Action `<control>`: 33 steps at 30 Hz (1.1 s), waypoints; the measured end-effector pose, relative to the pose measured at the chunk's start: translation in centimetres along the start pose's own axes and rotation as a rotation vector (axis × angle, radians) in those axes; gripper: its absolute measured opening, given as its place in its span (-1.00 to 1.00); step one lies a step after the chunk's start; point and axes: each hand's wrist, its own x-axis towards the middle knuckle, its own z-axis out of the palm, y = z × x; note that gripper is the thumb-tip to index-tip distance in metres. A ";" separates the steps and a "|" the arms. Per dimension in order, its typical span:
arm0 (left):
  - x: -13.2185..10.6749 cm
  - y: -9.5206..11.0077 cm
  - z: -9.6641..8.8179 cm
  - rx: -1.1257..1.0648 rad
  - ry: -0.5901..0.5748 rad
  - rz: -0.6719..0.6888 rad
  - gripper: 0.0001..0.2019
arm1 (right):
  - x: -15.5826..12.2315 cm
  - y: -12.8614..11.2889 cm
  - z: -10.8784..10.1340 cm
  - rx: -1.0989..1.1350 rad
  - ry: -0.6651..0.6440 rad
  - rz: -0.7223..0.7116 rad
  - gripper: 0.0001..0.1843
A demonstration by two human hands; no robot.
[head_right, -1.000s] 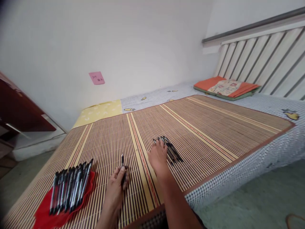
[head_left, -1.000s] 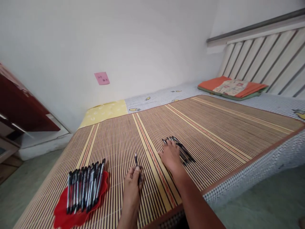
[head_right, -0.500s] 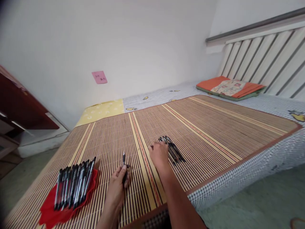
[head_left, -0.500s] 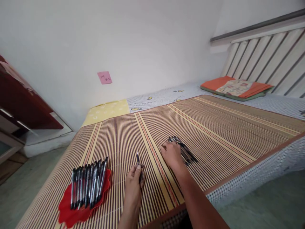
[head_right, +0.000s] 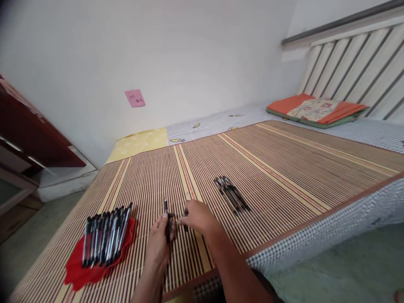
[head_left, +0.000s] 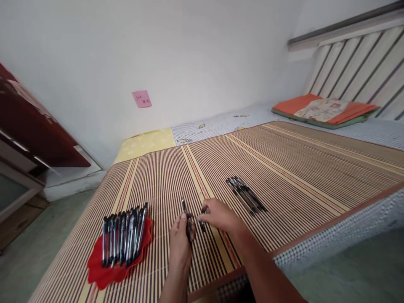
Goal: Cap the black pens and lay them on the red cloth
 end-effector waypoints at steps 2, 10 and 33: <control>0.1 0.0 0.0 -0.018 0.005 0.012 -0.47 | -0.2 -1.0 0.9 -0.126 -0.027 0.016 -0.76; 0.2 -0.2 -0.2 0.042 -0.081 0.033 -0.54 | 1.0 0.5 0.2 0.447 0.135 0.011 -0.91; -0.7 0.1 0.3 0.132 -0.210 0.002 -0.60 | 0.7 -0.1 -1.8 1.341 0.250 -0.035 -0.76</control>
